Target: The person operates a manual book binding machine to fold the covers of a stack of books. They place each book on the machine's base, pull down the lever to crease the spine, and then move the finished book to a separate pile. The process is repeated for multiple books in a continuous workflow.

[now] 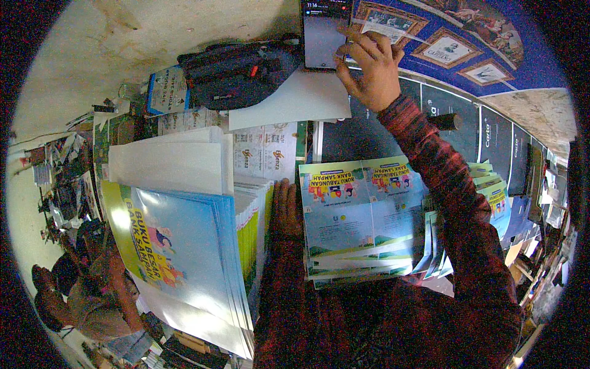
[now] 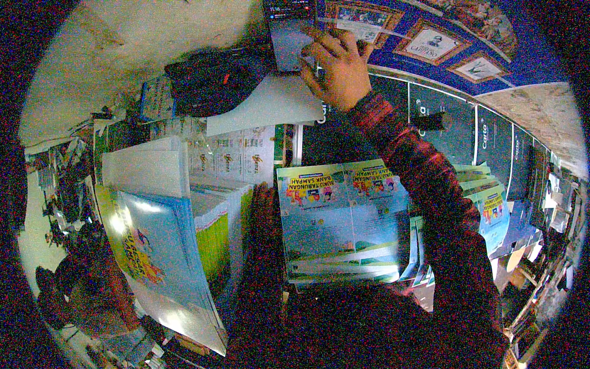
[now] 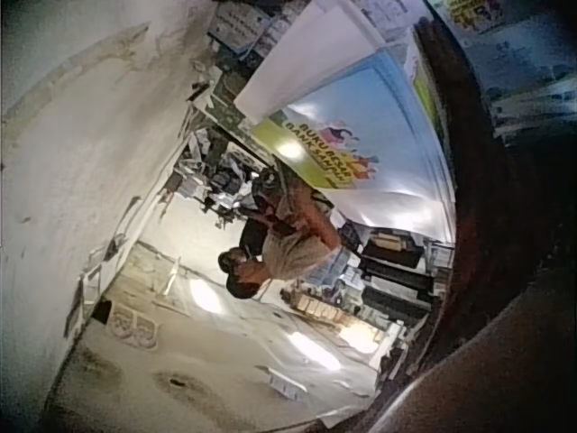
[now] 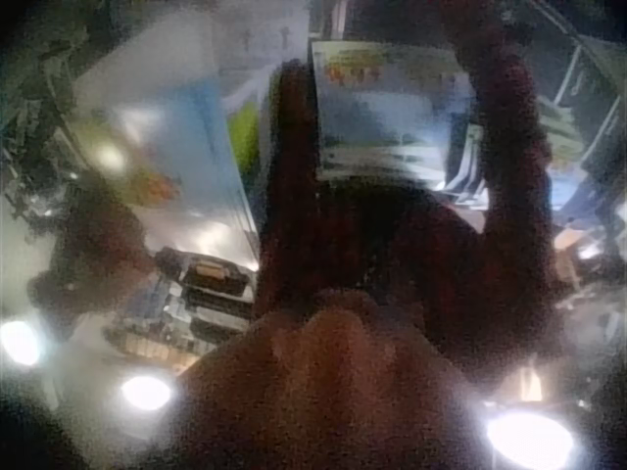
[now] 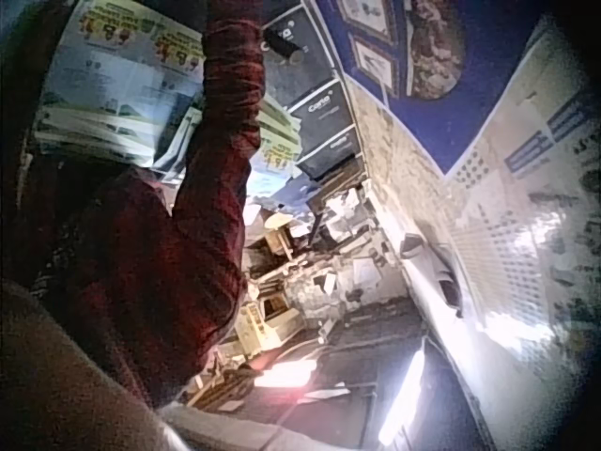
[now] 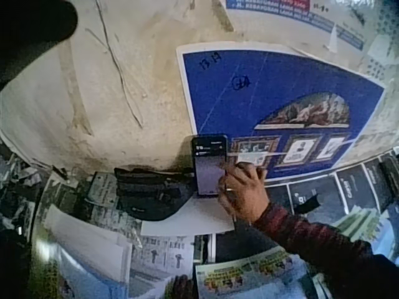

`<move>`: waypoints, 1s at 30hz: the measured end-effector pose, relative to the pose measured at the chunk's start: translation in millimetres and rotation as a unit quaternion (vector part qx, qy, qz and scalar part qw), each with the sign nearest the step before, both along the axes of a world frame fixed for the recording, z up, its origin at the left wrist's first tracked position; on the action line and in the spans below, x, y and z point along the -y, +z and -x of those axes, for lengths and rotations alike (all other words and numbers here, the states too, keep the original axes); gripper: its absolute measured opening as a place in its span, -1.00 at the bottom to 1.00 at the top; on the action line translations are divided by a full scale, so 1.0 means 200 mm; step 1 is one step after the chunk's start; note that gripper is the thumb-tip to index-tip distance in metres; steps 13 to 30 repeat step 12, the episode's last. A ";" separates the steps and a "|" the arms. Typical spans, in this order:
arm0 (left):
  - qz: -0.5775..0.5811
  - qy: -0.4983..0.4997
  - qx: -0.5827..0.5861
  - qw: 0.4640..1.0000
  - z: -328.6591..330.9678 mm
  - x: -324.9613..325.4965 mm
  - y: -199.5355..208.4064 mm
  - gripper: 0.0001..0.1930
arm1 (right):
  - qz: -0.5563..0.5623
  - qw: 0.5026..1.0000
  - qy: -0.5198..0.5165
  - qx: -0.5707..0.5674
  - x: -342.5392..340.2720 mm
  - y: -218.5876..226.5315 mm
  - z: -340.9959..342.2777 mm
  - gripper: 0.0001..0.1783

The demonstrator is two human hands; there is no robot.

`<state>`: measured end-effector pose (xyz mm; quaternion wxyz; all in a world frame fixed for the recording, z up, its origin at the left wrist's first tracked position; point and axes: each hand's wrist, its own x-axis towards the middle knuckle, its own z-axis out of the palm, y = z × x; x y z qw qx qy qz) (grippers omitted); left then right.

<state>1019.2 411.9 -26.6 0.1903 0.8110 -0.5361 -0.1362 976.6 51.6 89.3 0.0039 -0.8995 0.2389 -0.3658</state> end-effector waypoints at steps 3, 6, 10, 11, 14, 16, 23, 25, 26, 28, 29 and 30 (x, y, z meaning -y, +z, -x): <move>0.006 0.018 -0.022 1.000 0.01 0.00 0.01 -0.49 | -0.015 1.000 0.021 -0.013 -0.04 0.01 0.02 -0.80; 0.017 0.019 -0.019 0.999 0.01 -0.01 -0.02 -0.48 | -0.034 0.999 0.023 -0.028 -0.06 0.00 0.03 -0.80; 0.008 0.015 -0.021 1.000 0.01 0.00 0.01 -0.47 | -0.040 0.998 0.025 -0.033 -0.06 -0.02 0.04 -0.80; 0.004 0.013 -0.023 1.000 0.01 0.01 0.04 -0.47 | -0.042 0.998 0.027 -0.033 -0.06 -0.02 0.04 -0.80; 0.005 0.019 -0.038 0.999 0.01 0.02 0.05 -0.48 | -0.041 0.998 0.028 -0.033 -0.06 -0.02 0.04 -0.80; 0.005 0.019 -0.038 0.999 0.01 0.02 0.05 -0.48 | -0.041 0.998 0.028 -0.033 -0.06 -0.02 0.04 -0.80; 0.005 0.019 -0.038 0.999 0.01 0.02 0.05 -0.48 | -0.041 0.998 0.028 -0.033 -0.06 -0.02 0.04 -0.80; 0.005 0.019 -0.038 0.999 0.01 0.02 0.05 -0.48 | -0.041 0.998 0.028 -0.033 -0.06 -0.02 0.04 -0.80; 0.005 0.019 -0.038 0.999 0.01 0.02 0.05 -0.48 | -0.041 0.998 0.028 -0.033 -0.06 -0.02 0.04 -0.80; 0.005 0.019 -0.038 0.999 0.01 0.02 0.05 -0.48 | -0.041 0.998 0.028 -0.033 -0.06 -0.02 0.04 -0.80; 0.005 0.019 -0.038 0.999 0.01 0.02 0.05 -0.48 | -0.041 0.998 0.028 -0.033 -0.06 -0.02 0.04 -0.80; 0.005 0.019 -0.038 0.999 0.01 0.02 0.05 -0.48 | -0.041 0.998 0.028 -0.033 -0.06 -0.02 0.04 -0.80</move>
